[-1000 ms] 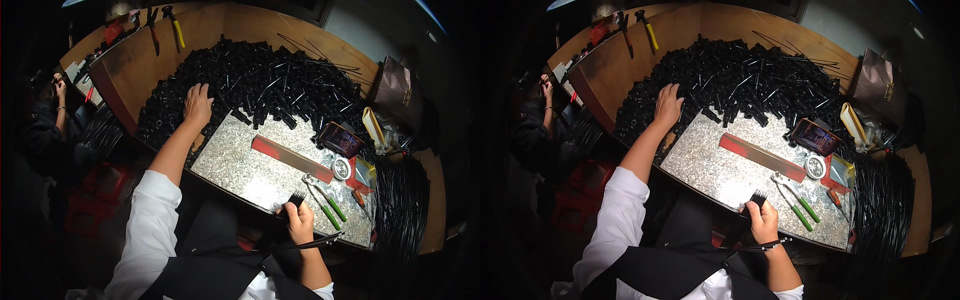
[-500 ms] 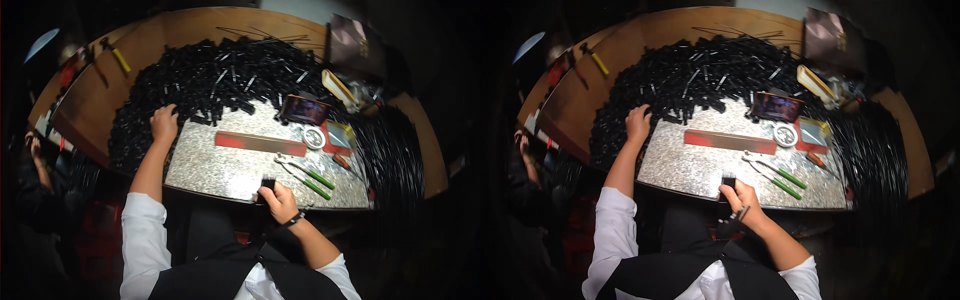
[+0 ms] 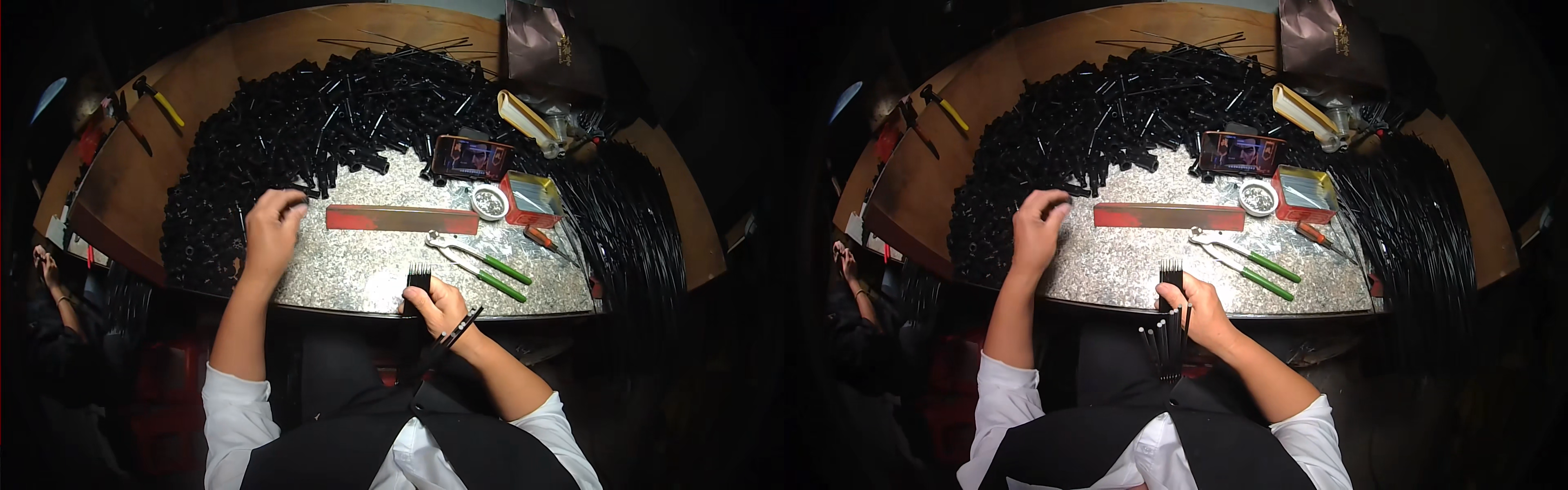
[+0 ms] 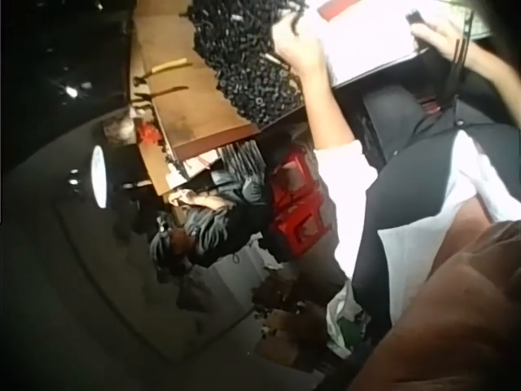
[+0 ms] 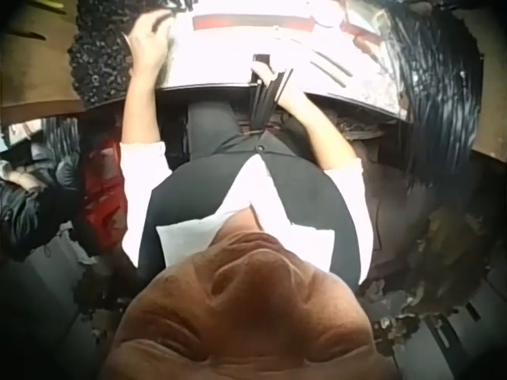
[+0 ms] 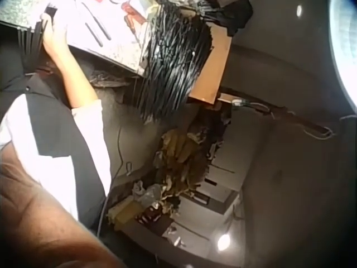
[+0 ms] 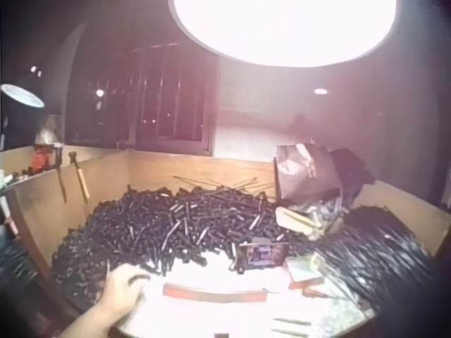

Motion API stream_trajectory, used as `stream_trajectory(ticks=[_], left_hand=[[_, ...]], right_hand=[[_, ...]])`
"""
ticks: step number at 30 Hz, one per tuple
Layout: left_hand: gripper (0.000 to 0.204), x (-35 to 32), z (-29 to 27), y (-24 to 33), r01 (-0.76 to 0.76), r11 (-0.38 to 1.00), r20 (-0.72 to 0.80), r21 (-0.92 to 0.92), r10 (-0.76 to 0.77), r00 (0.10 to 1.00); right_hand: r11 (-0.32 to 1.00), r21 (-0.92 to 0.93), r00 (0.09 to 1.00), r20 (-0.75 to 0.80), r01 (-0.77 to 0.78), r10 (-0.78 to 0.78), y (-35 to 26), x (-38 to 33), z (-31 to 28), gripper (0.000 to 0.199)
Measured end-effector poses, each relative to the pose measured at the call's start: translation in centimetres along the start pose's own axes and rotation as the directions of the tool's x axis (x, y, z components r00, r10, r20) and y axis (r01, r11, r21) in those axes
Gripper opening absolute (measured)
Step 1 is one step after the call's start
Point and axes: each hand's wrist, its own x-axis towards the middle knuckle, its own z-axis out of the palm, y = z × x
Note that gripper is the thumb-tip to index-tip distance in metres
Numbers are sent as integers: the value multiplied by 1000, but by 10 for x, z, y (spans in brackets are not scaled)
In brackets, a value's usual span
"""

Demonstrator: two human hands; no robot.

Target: Gathering black cables and attaching connectors using crimping tools and a hammer at an industrial workbench.

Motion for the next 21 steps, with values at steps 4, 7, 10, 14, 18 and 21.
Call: stream_trajectory(ticks=[4, 7, 10, 14, 18, 21], left_hand=[[9, -37, 10, -6, -36, 999, 253, 40, 24, 967], [18, -59, 26, -11, 128, 990, 405, 51, -138, 904], [25, -68, 35, -11, 240, 964, 320, -116, -192, 928], [26, -72, 45, 5, 389, 882, 261, -267, -323, 910], [30, -78, 59, 15, 458, 581, 302, -673, -350, 887], [21, -78, 62, 32, 556, 384, 433, -738, -363, 825]], right_hand=[[1000, 5, 1000, 28, -5, 5, -4, -1, 0, 22], [1000, 6, 999, 37, 1, -1, -4, -2, 1, 22], [1000, 19, 999, 45, -18, 17, -5, -4, 2, 23], [995, 63, 993, 94, -77, 71, -13, -3, 4, 20], [985, 122, 989, 101, -119, 107, -17, -2, 9, 22], [995, 86, 995, 95, -51, 43, -15, -3, 6, 22]])
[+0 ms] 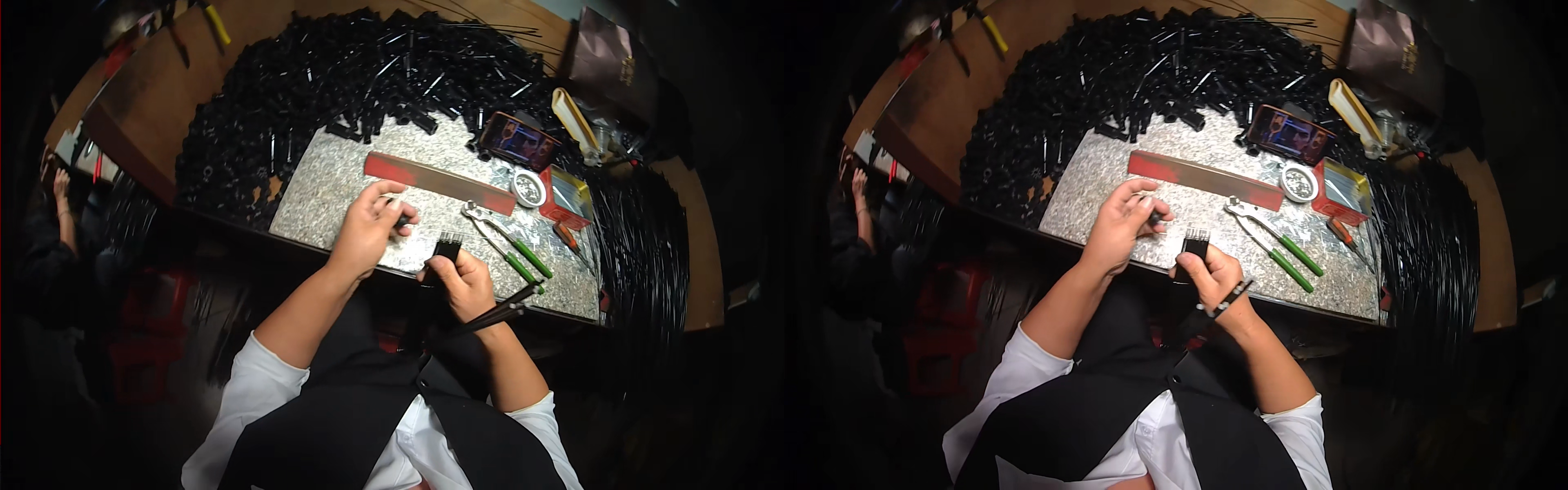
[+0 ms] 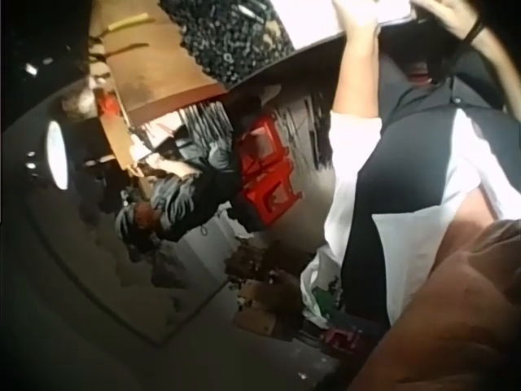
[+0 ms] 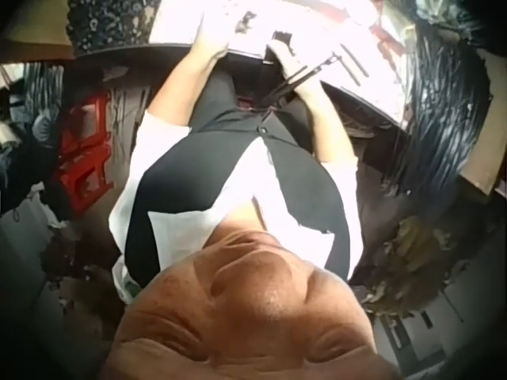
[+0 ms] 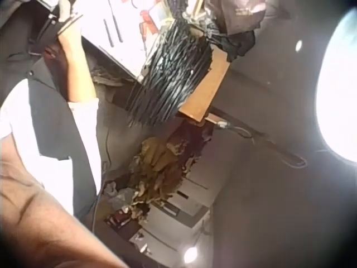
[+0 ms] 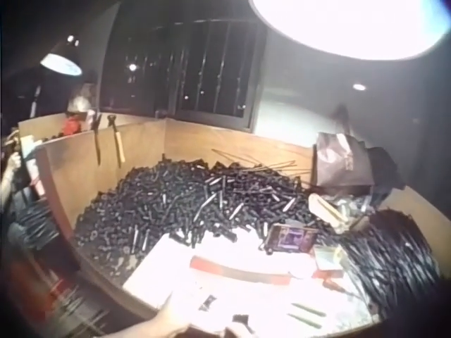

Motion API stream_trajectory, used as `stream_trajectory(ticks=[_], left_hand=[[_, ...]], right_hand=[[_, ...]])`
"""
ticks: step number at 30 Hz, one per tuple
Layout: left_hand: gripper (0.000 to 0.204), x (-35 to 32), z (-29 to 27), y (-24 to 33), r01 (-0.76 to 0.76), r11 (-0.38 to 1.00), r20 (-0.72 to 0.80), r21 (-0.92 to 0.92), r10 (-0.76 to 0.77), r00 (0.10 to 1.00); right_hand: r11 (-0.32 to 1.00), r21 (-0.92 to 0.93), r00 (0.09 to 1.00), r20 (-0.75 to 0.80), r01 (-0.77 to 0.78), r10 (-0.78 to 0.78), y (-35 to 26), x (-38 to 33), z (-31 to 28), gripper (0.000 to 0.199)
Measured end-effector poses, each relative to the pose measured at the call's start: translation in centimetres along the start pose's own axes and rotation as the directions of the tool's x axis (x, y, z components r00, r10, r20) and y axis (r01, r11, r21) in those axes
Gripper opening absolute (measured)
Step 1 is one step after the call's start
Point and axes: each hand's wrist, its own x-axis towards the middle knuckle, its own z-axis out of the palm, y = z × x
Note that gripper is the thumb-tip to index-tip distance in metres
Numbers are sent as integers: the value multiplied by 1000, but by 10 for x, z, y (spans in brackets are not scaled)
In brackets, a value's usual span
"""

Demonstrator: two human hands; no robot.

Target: Gathering black cables and attaching connectors using crimping tools and a hammer at an industrial workbench.

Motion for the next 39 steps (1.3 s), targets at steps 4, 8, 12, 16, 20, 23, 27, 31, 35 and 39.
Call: stream_trajectory(ticks=[4, 8, 12, 16, 20, 23, 27, 31, 35, 39], left_hand=[[20, -7, 10, 4, 11, 996, 27, -84, -9, 1000], [20, -19, 19, 13, -31, 999, 95, 39, 28, 995], [12, -28, 25, 17, -56, 990, 150, 133, 36, 988], [10, -28, 25, 14, -99, 976, 135, 195, 73, 988], [13, -27, 19, 7, -228, 943, 135, 240, 201, 970], [23, -30, 27, 17, -87, 985, 76, 150, 76, 994], [33, -21, 20, 14, 30, 989, 35, -146, -25, 999], [35, -16, 11, 16, 88, 971, 84, -224, -71, 994], [34, -10, 4, 16, 143, 968, 90, -206, -126, 988], [33, -8, 1, 12, 169, 941, 157, -295, -126, 979]], right_hand=[[999, 29, 999, 0, -35, 35, 2, -1, -1, 23], [999, -8, 999, 9, -33, 33, 3, -2, -2, 23], [1000, 3, 1000, 26, -19, 18, 2, -2, -1, 21], [999, 21, 1000, 6, -24, 24, -1, -3, 0, 20], [999, 36, 999, 5, -34, 34, -3, -2, 1, 20], [999, -13, 999, 3, -45, 45, -1, -3, -2, 19], [999, -45, 1000, 24, -17, 18, -6, -2, -1, 20], [999, -47, 999, 43, 18, -16, -2, 0, 0, 25], [1000, -21, 999, 54, 6, -5, -2, 1, 1, 26], [998, 40, 998, 48, -44, 43, -3, 0, 3, 26]])
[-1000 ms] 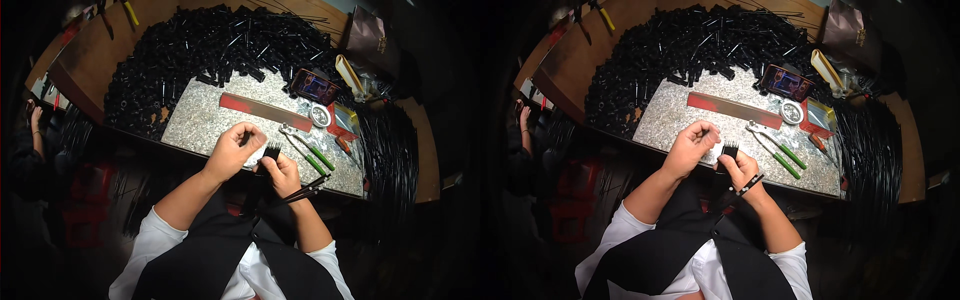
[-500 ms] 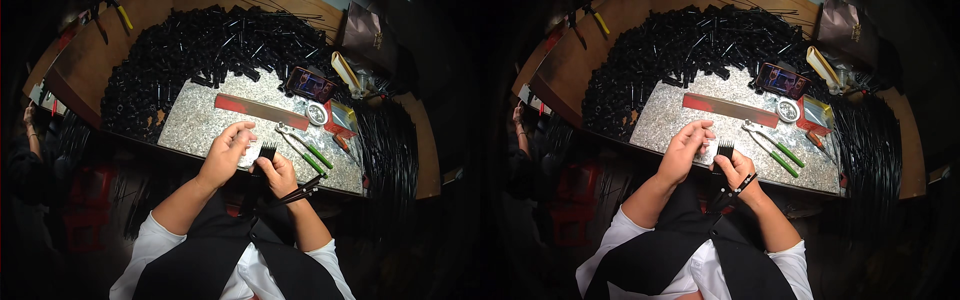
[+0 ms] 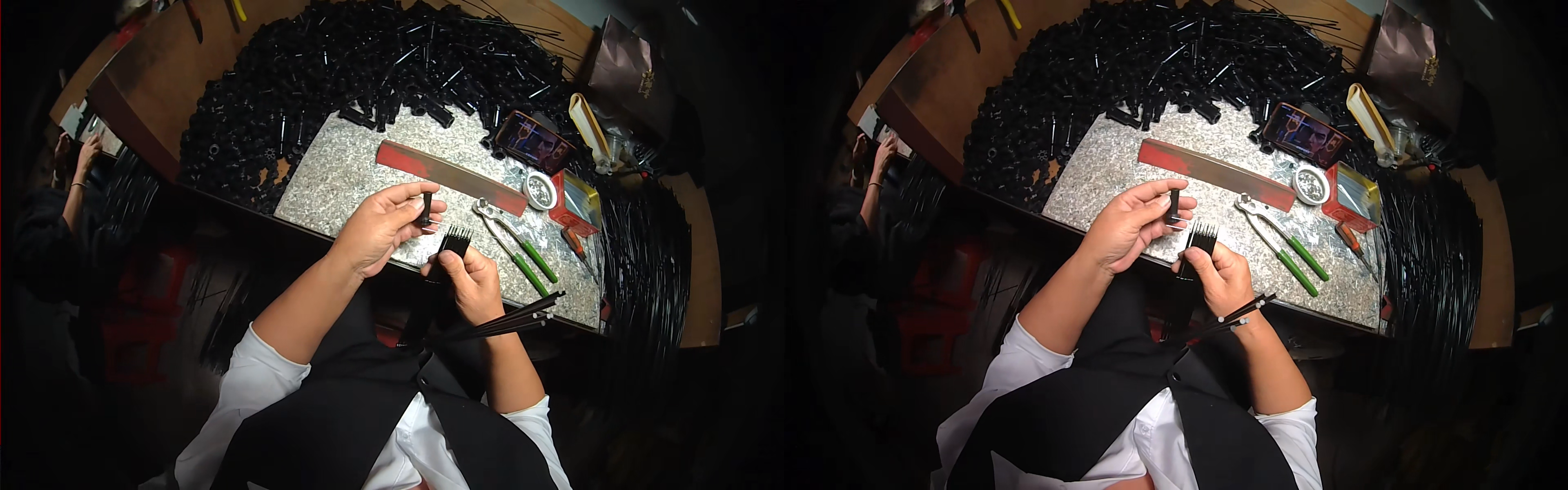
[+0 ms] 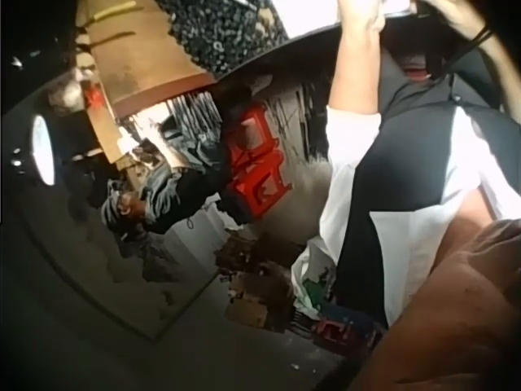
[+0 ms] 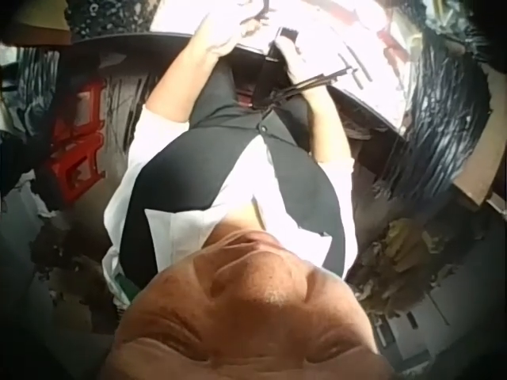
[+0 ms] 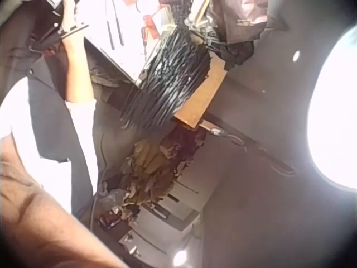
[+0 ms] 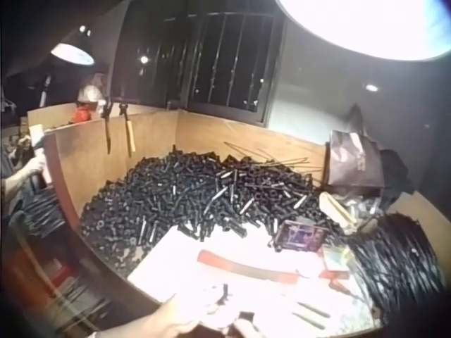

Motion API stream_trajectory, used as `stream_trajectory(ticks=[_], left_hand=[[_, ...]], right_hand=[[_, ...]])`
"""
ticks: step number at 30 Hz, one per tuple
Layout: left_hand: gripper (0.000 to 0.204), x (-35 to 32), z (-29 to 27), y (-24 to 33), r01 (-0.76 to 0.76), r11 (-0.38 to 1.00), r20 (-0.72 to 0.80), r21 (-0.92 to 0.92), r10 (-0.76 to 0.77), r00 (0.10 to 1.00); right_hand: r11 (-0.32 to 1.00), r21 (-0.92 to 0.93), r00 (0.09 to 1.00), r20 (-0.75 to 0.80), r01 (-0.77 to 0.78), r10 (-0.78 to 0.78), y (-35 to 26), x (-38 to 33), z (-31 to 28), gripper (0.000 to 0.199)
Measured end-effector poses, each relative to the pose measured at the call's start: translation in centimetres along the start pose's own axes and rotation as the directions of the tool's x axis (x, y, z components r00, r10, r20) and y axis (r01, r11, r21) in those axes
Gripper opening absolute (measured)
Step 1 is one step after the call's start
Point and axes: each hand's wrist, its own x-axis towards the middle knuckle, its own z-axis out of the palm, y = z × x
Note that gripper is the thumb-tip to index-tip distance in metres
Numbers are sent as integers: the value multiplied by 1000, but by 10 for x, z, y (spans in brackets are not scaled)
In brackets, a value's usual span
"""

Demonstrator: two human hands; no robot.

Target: Gathering black cables and attaching connectors using crimping tools and a hammer at an industrial workbench.

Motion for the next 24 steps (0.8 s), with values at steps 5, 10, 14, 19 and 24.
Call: stream_trajectory(ticks=[5, 10, 14, 19, 24], left_hand=[[33, 1, -1, 1, 2, 1000, 46, -24, -1, 999], [33, 2, 2, 1, 18, 998, 42, -53, -15, 999], [32, 3, 2, 1, 32, 999, 37, -36, -31, 999], [32, 5, 5, 1, 44, 998, 19, -46, -43, 999], [31, 6, 4, 3, 47, 997, 25, -60, -45, 999]], right_hand=[[1000, -21, 1000, -6, -1, 1, -1, 1, 1, 25], [1000, -22, 1000, 9, 6, -6, -1, 2, 2, 24], [999, -42, 1000, 18, 2, -1, -1, 3, 1, 24], [1000, -9, 1000, 20, 6, -5, 3, 3, 0, 24], [1000, -24, 1000, 24, 10, -9, 3, 4, 0, 24]])
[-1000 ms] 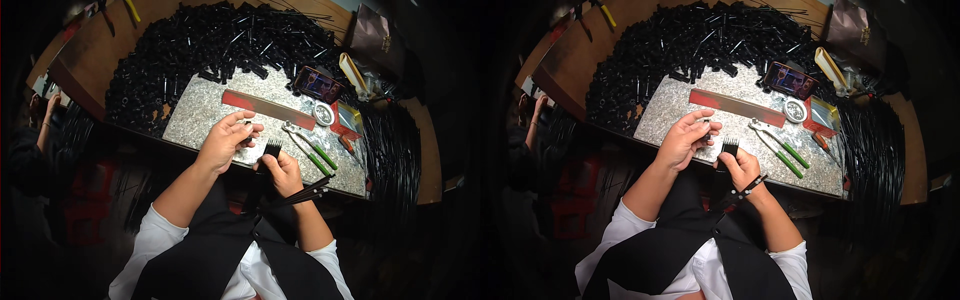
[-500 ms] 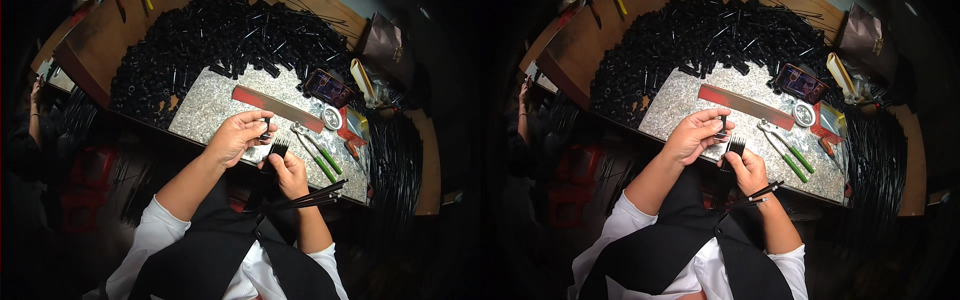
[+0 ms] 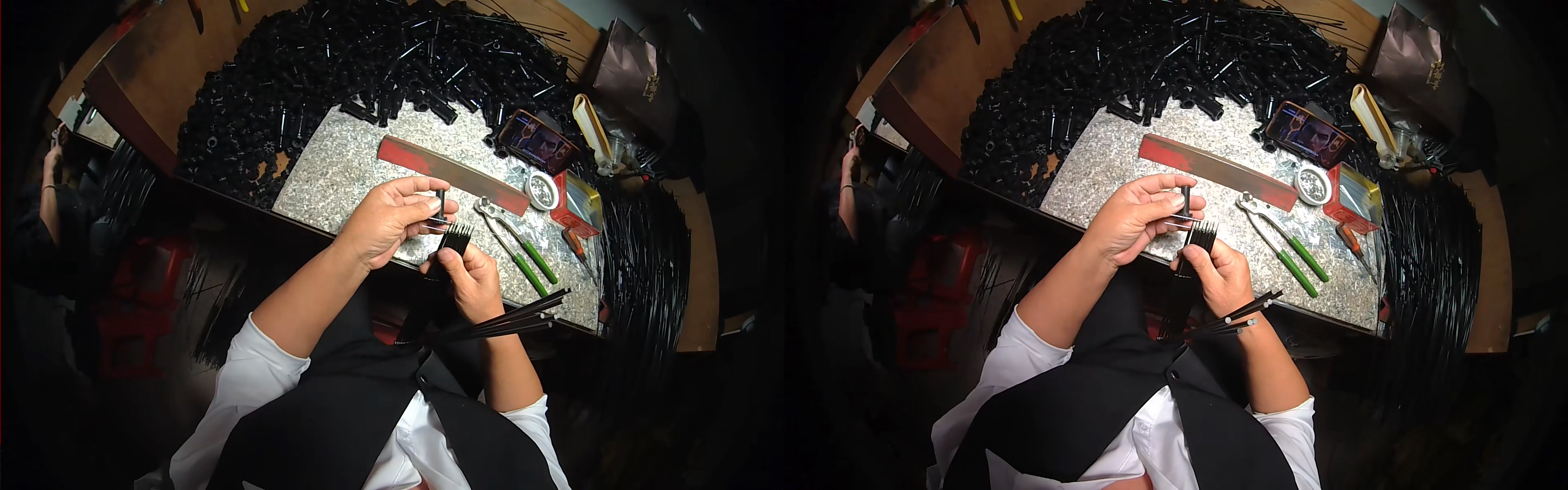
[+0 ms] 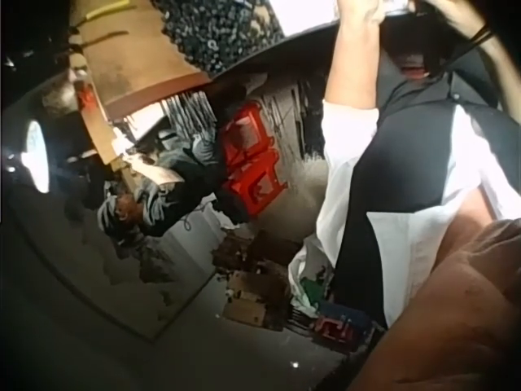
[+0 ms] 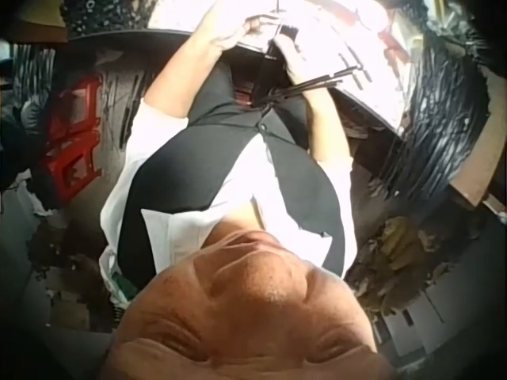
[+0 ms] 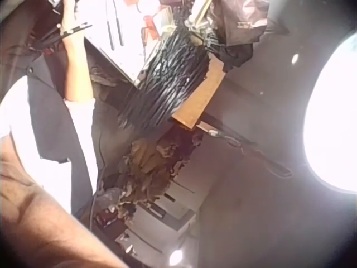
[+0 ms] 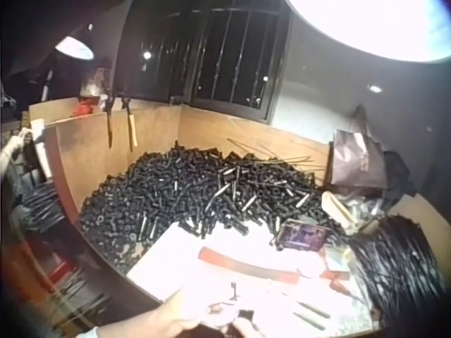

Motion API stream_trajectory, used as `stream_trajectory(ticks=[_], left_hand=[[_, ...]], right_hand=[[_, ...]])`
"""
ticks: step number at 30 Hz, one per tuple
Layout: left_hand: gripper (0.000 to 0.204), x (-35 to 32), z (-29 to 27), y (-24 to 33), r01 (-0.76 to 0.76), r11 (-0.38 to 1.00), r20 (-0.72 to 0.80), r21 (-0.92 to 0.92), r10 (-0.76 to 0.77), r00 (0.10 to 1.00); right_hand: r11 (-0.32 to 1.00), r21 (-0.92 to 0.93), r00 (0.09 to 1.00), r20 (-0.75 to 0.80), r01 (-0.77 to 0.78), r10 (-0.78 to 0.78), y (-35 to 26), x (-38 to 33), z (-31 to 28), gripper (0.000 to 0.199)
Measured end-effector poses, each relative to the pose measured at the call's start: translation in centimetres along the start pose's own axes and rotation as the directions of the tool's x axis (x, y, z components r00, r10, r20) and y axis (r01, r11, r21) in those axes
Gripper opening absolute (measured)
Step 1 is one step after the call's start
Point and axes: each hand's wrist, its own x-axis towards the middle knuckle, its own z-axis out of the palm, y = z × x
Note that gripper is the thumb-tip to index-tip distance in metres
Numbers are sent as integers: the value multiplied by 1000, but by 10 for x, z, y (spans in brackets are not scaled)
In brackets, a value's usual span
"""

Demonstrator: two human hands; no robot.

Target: Gathering black cables and attaching connectors using crimping tools and a hammer at an industrial workbench.

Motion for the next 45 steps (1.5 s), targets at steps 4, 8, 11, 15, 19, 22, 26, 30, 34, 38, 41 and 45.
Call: stream_trajectory(ticks=[4, 8, 11, 15, 19, 22, 26, 30, 34, 38, 41, 45], left_hand=[[32, 1, 1, 0, 12, 1000, 24, 16, -12, 1000], [33, 2, 0, 0, 0, 1000, 26, 25, -1, 1000], [33, 3, 0, 0, 8, 996, -17, 84, -7, 1000], [32, 3, -3, 0, 29, 1000, 30, 8, -29, 999], [30, 2, -4, 1, 35, 999, 50, 24, -37, 998], [31, 2, -4, 1, 39, 998, 47, 43, -41, 998], [32, 3, -4, -1, 23, 999, 38, 37, -24, 999], [35, 2, -3, 0, 30, 999, 27, 33, -30, 999], [34, 4, -2, 0, 26, 999, -1, 45, -26, 1000], [30, 5, -7, -2, 23, 1000, 30, 4, -23, 999], [28, 4, -7, 0, 43, 999, 29, 28, -44, 999], [28, 4, -6, -1, 34, 998, 19, 53, -35, 999]], right_hand=[[1000, 2, 1000, -5, -9, 9, -2, 0, 0, 24], [1000, 3, 1000, 1, -4, 4, -1, 1, 0, 24], [1000, -8, 1000, 7, -16, 16, 0, 0, -1, 24], [1000, -3, 1000, 7, -14, 14, -1, 0, 0, 24], [1000, 15, 1000, 0, -14, 14, 0, 1, 1, 24], [1000, 5, 1000, 3, -13, 13, -1, 1, 0, 23], [1000, -4, 1000, 7, 3, -3, -1, 2, 0, 23], [1000, 2, 1000, 11, -16, 16, -2, 2, 1, 23], [1000, 12, 1000, 14, -16, 16, -1, 1, 0, 23], [1000, 9, 1000, 6, -17, 17, 0, 2, 0, 23], [1000, 1, 1000, 7, -20, 20, -1, 2, 0, 23], [1000, 4, 1000, 4, -23, 23, 0, 2, 0, 23]])
